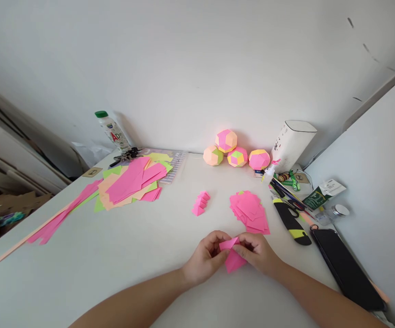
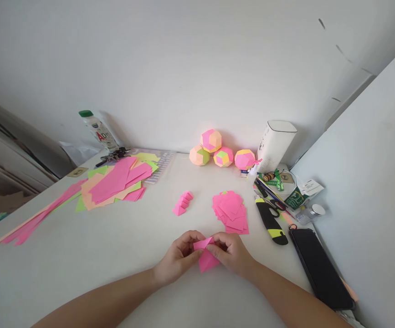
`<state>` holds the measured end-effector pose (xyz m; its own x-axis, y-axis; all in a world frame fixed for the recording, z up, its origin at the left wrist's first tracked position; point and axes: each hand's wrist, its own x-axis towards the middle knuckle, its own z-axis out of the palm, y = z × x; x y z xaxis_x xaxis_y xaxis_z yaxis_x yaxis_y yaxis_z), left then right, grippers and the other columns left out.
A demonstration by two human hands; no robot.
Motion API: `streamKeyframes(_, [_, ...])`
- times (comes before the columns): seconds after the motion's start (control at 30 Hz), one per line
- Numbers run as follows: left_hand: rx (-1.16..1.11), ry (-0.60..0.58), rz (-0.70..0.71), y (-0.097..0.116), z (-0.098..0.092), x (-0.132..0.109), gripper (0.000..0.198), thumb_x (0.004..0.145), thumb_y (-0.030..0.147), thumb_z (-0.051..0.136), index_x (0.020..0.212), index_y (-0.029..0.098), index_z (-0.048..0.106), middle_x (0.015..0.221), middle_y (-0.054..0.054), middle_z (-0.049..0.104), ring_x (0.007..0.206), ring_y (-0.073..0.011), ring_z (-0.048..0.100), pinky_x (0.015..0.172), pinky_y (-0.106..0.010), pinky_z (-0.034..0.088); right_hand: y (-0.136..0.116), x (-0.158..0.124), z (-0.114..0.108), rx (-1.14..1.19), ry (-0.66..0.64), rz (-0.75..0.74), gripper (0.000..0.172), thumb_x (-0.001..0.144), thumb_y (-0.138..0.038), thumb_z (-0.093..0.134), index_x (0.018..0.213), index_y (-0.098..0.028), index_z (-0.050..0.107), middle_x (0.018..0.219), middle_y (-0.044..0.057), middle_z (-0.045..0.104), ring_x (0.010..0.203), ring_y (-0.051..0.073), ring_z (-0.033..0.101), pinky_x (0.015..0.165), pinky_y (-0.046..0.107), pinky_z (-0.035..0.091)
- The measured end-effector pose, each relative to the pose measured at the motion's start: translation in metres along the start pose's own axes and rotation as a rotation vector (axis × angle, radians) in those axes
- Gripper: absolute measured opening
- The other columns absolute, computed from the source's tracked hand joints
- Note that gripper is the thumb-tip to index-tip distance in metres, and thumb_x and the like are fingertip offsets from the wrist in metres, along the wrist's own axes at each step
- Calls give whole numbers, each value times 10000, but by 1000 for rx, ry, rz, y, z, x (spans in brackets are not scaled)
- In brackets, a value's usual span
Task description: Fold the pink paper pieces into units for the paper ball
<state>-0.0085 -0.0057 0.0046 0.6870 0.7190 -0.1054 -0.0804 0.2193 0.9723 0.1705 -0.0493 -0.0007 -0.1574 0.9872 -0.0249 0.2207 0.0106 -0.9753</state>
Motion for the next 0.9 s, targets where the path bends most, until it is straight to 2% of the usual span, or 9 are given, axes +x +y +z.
streamKeyframes(0.1, [82,-65,44,-3,-3,-2,226,819,392,549,840,181,470,672,38,428,537,-67,328,511,-206,274,2,0,0,-49,3,-21,293,847,-395,530,678,-160,576,541,-45,414,475,94,352,445,225,278])
streamKeyframes(0.23, [188,-143,72,-6,-5,-3,171,848,338,501,821,169,493,623,46,391,512,-68,288,491,-209,248,3,0,0,-50,-30,-32,302,851,-395,510,661,-162,532,543,-48,374,477,91,313,439,226,245])
streamKeyframes(0.37, [188,-129,84,-6,-3,-2,139,830,305,526,845,167,520,645,35,405,530,-75,320,508,-214,279,0,0,0,-45,-31,-37,320,841,-411,508,626,-174,493,538,-52,354,472,91,295,435,225,232])
streamKeyframes(0.57, [232,-39,149,-7,-3,-1,89,815,224,538,870,169,583,740,-11,499,617,-99,419,582,-232,349,-5,0,-1,-43,-13,-32,351,859,-435,464,616,-183,473,526,-54,330,471,96,281,445,233,233])
streamKeyframes(0.73, [249,-61,212,-9,-7,-2,180,849,187,481,940,193,635,789,-35,520,694,-127,486,641,-257,389,-5,0,-1,-7,-45,-28,296,835,-419,512,661,-179,500,563,-44,383,484,96,306,450,231,245])
streamKeyframes(0.9, [242,-79,206,-7,-6,-2,232,848,174,484,1003,216,651,778,-33,502,676,-122,477,612,-248,385,-1,0,-1,-27,-67,-39,283,835,-376,524,642,-174,477,550,-51,366,484,91,296,445,223,234])
